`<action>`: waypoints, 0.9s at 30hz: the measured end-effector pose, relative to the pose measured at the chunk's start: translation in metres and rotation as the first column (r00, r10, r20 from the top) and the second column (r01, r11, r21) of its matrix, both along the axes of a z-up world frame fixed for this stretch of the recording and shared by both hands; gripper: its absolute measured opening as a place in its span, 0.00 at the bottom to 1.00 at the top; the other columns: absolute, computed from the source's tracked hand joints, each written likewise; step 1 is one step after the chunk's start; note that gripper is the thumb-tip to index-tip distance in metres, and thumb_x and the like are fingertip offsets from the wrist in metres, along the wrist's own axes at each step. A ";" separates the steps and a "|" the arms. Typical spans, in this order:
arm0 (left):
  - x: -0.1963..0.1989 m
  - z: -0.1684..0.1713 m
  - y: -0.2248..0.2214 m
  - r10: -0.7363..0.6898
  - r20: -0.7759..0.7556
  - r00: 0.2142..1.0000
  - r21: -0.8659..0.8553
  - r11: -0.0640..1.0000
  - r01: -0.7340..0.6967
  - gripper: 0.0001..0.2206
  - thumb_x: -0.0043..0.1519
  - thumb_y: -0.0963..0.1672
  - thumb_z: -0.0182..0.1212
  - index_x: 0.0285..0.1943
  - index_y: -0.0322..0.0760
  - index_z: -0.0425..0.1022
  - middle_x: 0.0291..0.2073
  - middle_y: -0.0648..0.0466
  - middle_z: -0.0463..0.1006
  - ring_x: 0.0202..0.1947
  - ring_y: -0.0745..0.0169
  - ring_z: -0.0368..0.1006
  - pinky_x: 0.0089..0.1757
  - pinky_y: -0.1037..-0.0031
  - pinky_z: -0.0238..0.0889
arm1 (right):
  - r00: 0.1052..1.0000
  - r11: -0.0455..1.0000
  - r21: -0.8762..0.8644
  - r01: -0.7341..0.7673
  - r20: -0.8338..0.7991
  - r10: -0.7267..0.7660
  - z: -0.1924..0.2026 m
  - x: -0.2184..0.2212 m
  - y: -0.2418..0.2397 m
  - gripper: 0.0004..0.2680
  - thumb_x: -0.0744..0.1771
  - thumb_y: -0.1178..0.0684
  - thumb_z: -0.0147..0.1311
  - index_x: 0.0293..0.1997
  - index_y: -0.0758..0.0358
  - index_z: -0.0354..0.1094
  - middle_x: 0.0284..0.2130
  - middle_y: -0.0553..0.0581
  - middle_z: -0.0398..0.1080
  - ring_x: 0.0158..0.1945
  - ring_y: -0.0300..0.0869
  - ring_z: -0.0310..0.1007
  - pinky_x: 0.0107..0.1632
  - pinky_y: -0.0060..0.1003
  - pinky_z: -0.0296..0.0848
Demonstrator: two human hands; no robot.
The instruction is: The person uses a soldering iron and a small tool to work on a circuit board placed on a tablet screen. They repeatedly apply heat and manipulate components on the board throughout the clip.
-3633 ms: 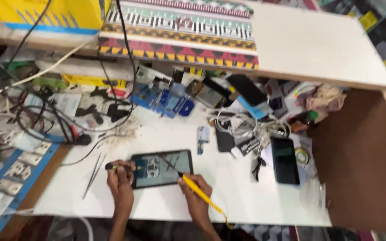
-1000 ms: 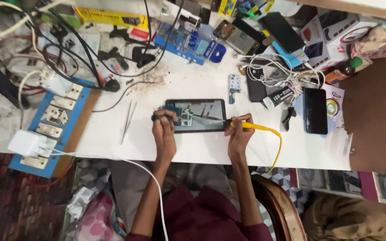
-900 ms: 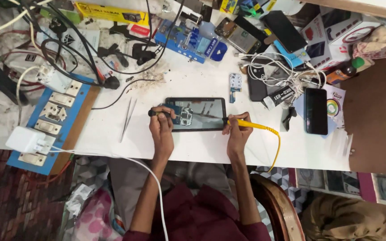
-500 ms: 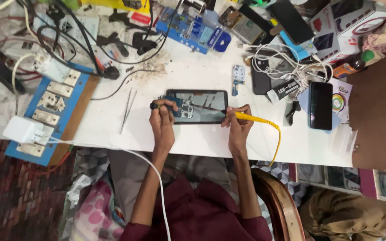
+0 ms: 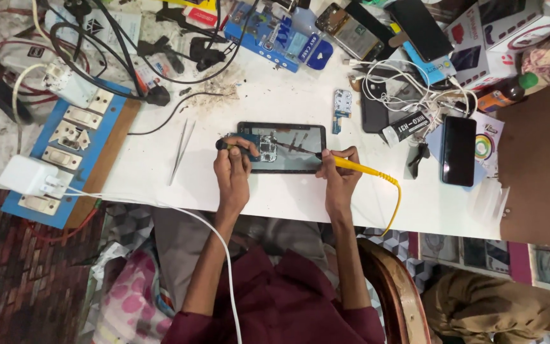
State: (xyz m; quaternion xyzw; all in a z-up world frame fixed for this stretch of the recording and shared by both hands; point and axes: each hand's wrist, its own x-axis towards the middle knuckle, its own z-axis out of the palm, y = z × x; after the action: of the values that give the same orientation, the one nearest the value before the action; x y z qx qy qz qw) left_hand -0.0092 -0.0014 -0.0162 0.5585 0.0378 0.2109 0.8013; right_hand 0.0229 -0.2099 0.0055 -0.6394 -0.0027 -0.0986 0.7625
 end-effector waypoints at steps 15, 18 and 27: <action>0.003 0.005 0.004 0.035 0.072 0.997 0.063 0.997 -0.039 0.14 0.78 0.48 0.42 0.51 0.32 0.66 0.39 0.50 0.75 0.28 0.74 0.62 0.30 0.81 0.59 | 0.997 0.995 0.087 0.053 0.048 -0.057 -0.002 0.002 0.002 0.07 0.70 0.62 0.52 0.36 0.60 0.58 0.20 0.49 0.62 0.20 0.32 0.60 0.28 0.28 0.64; -0.001 0.004 0.003 0.046 0.040 0.998 0.057 0.997 -0.048 0.14 0.78 0.48 0.41 0.53 0.31 0.66 0.40 0.49 0.75 0.27 0.73 0.63 0.30 0.80 0.60 | 0.998 0.991 0.118 0.062 0.008 -0.063 -0.005 -0.001 -0.001 0.07 0.70 0.63 0.51 0.35 0.61 0.57 0.18 0.49 0.60 0.19 0.32 0.57 0.27 0.29 0.64; 0.004 0.011 0.008 0.131 0.068 0.989 -0.029 0.991 -0.130 0.14 0.77 0.47 0.39 0.58 0.30 0.63 0.41 0.47 0.77 0.29 0.71 0.67 0.33 0.78 0.65 | 0.998 0.988 0.156 -0.008 0.057 -0.001 -0.003 0.000 0.001 0.07 0.71 0.62 0.51 0.36 0.61 0.56 0.20 0.50 0.61 0.20 0.34 0.60 0.28 0.31 0.66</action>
State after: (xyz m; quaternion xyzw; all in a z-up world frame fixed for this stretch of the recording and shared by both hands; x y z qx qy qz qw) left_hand -0.0050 0.0061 -0.0048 0.5375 0.0488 0.2818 0.7933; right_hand 0.0227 -0.2093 0.0025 -0.5747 -0.0179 -0.1153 0.8100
